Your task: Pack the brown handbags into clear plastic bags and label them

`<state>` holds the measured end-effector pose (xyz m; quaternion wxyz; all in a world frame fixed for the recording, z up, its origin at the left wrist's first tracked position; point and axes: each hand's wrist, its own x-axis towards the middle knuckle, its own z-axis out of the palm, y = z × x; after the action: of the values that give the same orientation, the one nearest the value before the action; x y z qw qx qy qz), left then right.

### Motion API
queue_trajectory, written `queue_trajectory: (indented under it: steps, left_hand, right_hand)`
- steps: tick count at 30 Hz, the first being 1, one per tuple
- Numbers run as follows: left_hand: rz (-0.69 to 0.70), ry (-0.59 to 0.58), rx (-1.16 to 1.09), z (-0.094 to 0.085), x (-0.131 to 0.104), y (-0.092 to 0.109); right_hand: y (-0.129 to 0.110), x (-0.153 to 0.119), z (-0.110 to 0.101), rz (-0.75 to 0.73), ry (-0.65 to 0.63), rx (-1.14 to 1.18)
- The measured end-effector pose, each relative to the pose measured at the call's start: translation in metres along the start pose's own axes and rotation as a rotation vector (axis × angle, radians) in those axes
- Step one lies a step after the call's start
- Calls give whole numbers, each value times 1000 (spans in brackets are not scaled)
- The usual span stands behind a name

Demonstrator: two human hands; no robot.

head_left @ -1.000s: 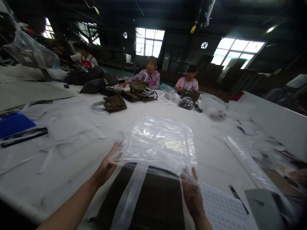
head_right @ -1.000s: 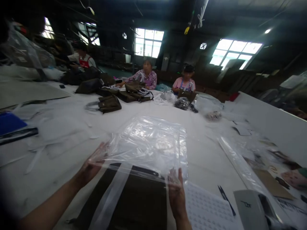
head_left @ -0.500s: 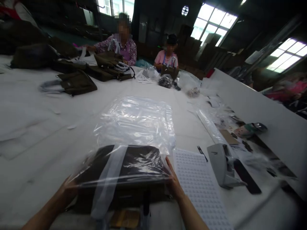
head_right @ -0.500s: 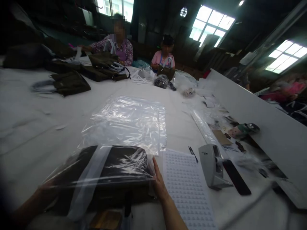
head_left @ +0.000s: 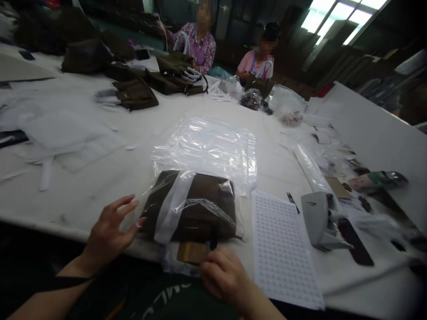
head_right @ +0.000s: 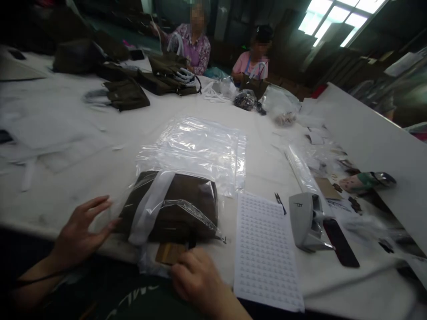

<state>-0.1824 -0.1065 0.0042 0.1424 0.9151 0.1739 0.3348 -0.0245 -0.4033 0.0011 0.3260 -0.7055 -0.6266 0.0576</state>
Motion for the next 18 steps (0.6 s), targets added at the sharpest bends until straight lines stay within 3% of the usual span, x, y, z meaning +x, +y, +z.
queue_trajectory:
  steps: [2, 4, 6, 8, 12, 18]
  left_hand:
    - [197, -3, -3, 0, 11, 14]
    - [301, -34, -11, 2, 19, 21]
    - [325, -49, -22, 3, 23, 24]
    - [341, -34, -19, 4, 26, 28]
    - [377, -30, -87, 6, 42, 49]
    - [246, 8, -403, -1, 71, 79]
  right_hand:
    - [-10, 22, 24, -113, -247, -209]
    - [-10, 36, 41, -115, -360, -396]
    - [-5, 45, 45, -100, -457, -499]
    - [-4, 48, 36, -106, -511, -518]
    - [-13, 52, 17, -95, -336, -367]
    - [-3, 69, 37, -195, -56, -315]
